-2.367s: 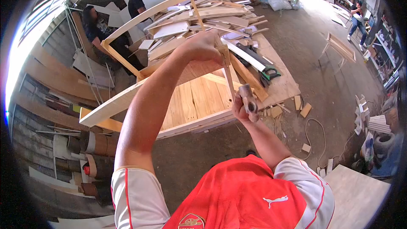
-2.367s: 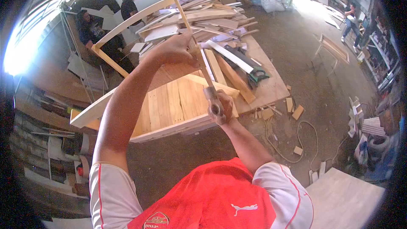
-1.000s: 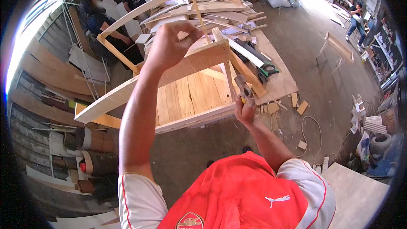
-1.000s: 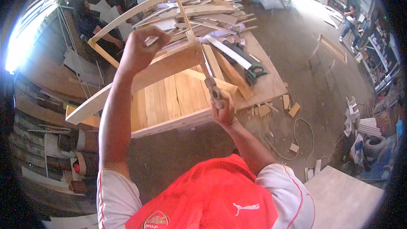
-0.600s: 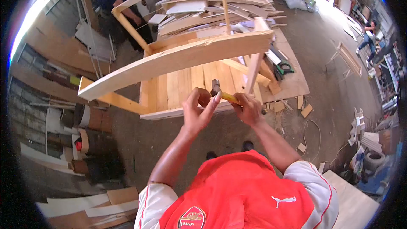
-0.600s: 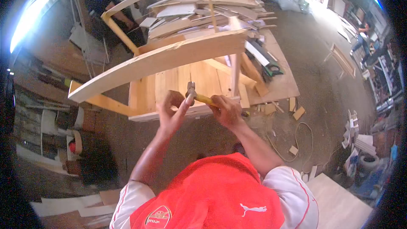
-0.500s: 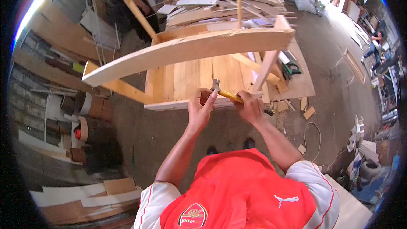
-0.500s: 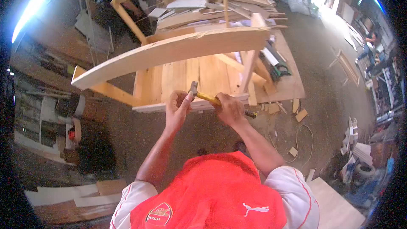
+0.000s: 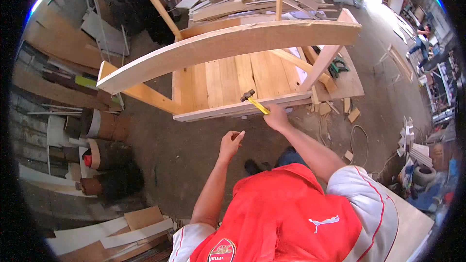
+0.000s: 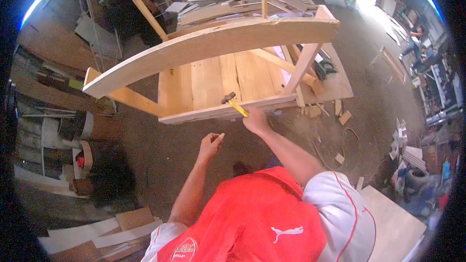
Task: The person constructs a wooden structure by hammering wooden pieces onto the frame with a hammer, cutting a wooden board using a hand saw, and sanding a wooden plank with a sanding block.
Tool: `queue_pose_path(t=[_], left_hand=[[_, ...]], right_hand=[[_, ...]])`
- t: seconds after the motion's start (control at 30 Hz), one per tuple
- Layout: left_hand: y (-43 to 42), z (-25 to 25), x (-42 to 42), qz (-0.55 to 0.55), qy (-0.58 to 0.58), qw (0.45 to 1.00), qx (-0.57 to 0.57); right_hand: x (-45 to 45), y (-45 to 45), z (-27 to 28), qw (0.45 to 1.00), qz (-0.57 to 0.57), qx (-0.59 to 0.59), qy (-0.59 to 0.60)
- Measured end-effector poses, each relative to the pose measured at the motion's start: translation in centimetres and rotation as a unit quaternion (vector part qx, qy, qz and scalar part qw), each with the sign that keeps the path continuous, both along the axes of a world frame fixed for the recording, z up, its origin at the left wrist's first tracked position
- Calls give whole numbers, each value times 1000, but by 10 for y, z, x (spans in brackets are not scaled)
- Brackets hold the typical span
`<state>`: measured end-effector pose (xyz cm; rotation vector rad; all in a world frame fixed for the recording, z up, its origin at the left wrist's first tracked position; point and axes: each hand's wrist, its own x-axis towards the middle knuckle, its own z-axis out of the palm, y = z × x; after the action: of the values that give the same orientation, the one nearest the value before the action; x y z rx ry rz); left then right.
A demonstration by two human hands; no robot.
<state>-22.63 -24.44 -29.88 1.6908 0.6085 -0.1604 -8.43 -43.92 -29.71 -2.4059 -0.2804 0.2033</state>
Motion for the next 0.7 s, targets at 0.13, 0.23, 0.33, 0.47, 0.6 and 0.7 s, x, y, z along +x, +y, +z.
queue_pose_path(t=[0.13,0.23,0.33,0.47,0.6,0.7], left_hand=[[-17,-14,9,-33,4,999,-25],[-29,-27,22,-56,20,998,-12],[-44,-30,39,-38,31,998,-34],[-75,-30,95,-31,37,999,-3],[-109,-39,159,-17,40,999,-9],[-137,-61,208,41,-7,999,-29]], right_hand=[[40,-9,-9,999,12,-52,7],[80,-14,-20,996,37,-86,-8],[115,-12,-43,993,60,-102,-27],[155,-21,-66,989,83,-118,-23],[171,-27,-100,985,104,-130,-42],[168,-51,-96,970,182,-143,-76]])
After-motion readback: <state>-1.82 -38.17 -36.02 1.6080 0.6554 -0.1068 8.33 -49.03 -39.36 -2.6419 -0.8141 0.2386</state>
